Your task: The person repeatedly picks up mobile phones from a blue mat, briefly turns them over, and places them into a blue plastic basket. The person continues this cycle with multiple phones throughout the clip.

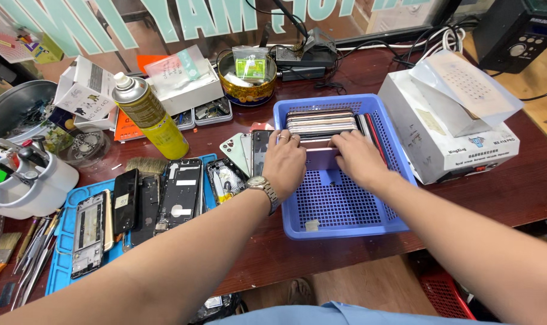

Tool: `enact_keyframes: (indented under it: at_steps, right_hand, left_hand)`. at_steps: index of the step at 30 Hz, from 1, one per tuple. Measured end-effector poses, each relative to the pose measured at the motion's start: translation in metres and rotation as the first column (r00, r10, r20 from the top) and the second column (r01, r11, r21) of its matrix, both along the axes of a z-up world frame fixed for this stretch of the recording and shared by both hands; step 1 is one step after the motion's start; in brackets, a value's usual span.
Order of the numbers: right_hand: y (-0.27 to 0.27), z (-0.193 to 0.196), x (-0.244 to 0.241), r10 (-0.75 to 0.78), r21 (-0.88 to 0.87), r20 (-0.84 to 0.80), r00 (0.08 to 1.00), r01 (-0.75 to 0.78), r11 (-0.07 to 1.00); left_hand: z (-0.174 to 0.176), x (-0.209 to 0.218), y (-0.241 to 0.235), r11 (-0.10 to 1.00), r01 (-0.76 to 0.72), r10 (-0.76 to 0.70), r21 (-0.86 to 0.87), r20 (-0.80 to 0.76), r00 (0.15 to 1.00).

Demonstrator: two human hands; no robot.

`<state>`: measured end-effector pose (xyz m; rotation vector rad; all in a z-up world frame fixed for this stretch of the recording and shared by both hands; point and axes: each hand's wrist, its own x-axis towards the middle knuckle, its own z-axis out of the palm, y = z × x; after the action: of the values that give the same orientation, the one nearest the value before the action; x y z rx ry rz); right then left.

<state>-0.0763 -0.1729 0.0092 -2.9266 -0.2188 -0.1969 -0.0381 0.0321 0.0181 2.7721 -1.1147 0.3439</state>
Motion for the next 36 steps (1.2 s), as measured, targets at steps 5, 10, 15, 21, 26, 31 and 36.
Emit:
enact_keyframes:
  at_steps: [5, 10, 15, 21, 26, 31, 36]
  right_hand:
    - [0.001, -0.015, -0.02, -0.099, 0.062, 0.201, 0.975, 0.088, 0.994]
    - [-0.004, -0.041, -0.009, -0.054, -0.172, 0.19, 0.98, 0.088, 0.981]
    - [-0.01, -0.046, -0.002, -0.084, -0.211, 0.123, 0.989, 0.109, 0.971]
    - [-0.009, -0.026, 0.0, -0.063, -0.009, 0.069, 0.996, 0.064, 0.998]
    - [0.012, -0.018, 0.019, -0.094, -0.106, 0.009, 0.996, 0.094, 0.99]
    - [0.025, -0.004, 0.042, -0.191, -0.176, -0.261, 0.946, 0.148, 0.973]
    - [0.091, 0.012, 0.059, 0.008, 0.285, 0.132, 0.991, -0.046, 0.957]
  left_hand:
    - [-0.015, 0.003, -0.012, 0.999, 0.008, -0.012, 0.046, 0.081, 0.997]
    - [-0.027, -0.002, -0.022, 0.952, 0.037, -0.02, 0.303, -0.056, 0.998]
    - [-0.022, 0.003, -0.029, 0.931, 0.042, 0.019, 0.363, -0.161, 0.987]
    - [-0.01, -0.003, -0.019, 0.998, -0.021, 0.03, 0.062, -0.147, 0.989]
    - [-0.001, -0.003, 0.007, 0.997, -0.051, 0.045, -0.057, -0.11, 0.993]
    - [-0.024, 0.03, 0.06, 0.875, -0.249, 0.209, -0.414, -0.142, 0.968]
    - [-0.069, 0.067, 0.142, 0.489, -0.7, 0.397, -0.521, -0.581, 0.71]
